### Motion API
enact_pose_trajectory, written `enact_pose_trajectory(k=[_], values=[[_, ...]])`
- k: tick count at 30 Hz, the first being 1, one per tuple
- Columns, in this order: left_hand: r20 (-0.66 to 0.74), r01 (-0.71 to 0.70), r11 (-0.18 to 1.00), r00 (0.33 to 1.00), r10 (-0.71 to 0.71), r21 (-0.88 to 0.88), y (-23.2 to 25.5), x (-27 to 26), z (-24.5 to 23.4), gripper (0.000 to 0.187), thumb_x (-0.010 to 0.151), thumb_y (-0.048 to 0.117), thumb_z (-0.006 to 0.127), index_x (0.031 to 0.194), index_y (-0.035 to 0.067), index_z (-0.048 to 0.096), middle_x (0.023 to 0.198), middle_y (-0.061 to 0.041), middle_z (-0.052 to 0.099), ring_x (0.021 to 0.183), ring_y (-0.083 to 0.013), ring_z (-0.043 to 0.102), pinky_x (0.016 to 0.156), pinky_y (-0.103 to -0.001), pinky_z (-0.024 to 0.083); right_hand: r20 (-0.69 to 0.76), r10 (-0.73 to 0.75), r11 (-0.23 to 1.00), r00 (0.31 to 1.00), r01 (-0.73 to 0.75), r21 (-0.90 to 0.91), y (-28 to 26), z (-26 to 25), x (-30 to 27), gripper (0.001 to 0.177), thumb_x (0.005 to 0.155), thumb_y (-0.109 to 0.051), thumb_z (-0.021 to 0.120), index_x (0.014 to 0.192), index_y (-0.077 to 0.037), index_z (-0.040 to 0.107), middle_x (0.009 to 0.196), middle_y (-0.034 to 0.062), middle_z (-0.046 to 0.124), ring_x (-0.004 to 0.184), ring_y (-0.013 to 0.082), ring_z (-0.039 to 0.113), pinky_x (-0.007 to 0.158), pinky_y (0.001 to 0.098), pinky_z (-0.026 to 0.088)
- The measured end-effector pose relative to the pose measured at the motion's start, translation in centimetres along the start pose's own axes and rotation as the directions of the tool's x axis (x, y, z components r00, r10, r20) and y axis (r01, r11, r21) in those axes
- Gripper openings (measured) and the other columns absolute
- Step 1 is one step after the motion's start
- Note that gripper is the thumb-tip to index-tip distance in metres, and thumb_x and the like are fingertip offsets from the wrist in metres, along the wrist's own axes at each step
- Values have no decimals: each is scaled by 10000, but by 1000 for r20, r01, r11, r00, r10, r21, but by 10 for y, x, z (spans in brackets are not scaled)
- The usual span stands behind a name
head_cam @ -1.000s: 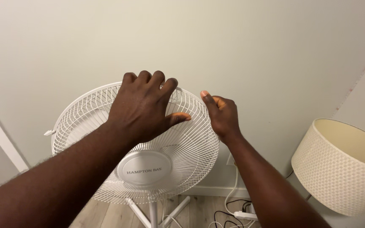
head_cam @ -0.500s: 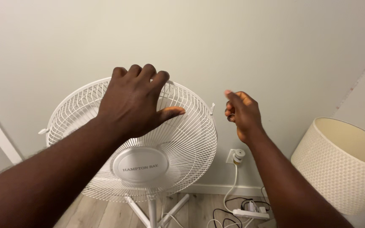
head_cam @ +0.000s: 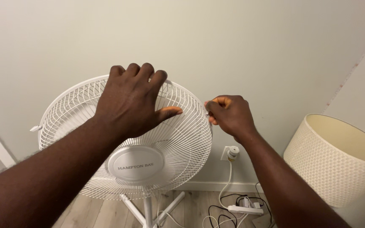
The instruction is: The person removes the front grille of a white standing fan. They first attempt to release the grille by hand, then use a knife to pry open the retaining clips around the edge. After releasing the clips, they lift the grille off and set it aside.
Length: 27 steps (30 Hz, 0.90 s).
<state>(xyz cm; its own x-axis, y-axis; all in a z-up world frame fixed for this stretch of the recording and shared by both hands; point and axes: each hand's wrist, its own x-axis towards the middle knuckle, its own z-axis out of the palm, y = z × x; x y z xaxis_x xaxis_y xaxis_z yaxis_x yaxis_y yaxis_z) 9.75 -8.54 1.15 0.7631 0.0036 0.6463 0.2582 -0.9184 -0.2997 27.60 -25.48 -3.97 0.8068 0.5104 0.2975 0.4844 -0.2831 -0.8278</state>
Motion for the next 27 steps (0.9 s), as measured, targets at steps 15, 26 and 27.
enact_pose_trajectory(k=[15, 26, 27], values=[[53, 2, 999, 999, -4, 33, 1, 2, -1, 879, 807, 847, 564, 1192, 60, 640, 993, -128, 640, 918, -269, 617, 856, -512, 454, -8, 52, 954, 999, -48, 297, 77, 16, 0, 382, 1015, -365, 594, 1061, -16, 743, 863, 56, 728, 704, 113, 611, 666, 273, 522], [79, 4, 1000, 997, -6, 26, -1, 0, 2, 878, 825, 828, 575, 1218, 44, 623, 1007, -148, 638, 941, -289, 615, 862, -523, 454, 306, 414, 566, 857, -506, 651, 218, 101, -40, 288, 1017, -164, 509, 1243, -36, 633, 926, 70, 682, 790, 169, 603, 672, 305, 474], [49, -3, 999, 999, 2, 33, -2, 1, 2, 878, 816, 829, 583, 1210, 46, 627, 1027, -153, 640, 953, -297, 616, 868, -538, 454, 320, 388, 544, 864, -495, 678, 221, 102, -40, 279, 1019, -164, 515, 1229, -20, 629, 936, 73, 678, 800, 171, 599, 688, 310, 484]])
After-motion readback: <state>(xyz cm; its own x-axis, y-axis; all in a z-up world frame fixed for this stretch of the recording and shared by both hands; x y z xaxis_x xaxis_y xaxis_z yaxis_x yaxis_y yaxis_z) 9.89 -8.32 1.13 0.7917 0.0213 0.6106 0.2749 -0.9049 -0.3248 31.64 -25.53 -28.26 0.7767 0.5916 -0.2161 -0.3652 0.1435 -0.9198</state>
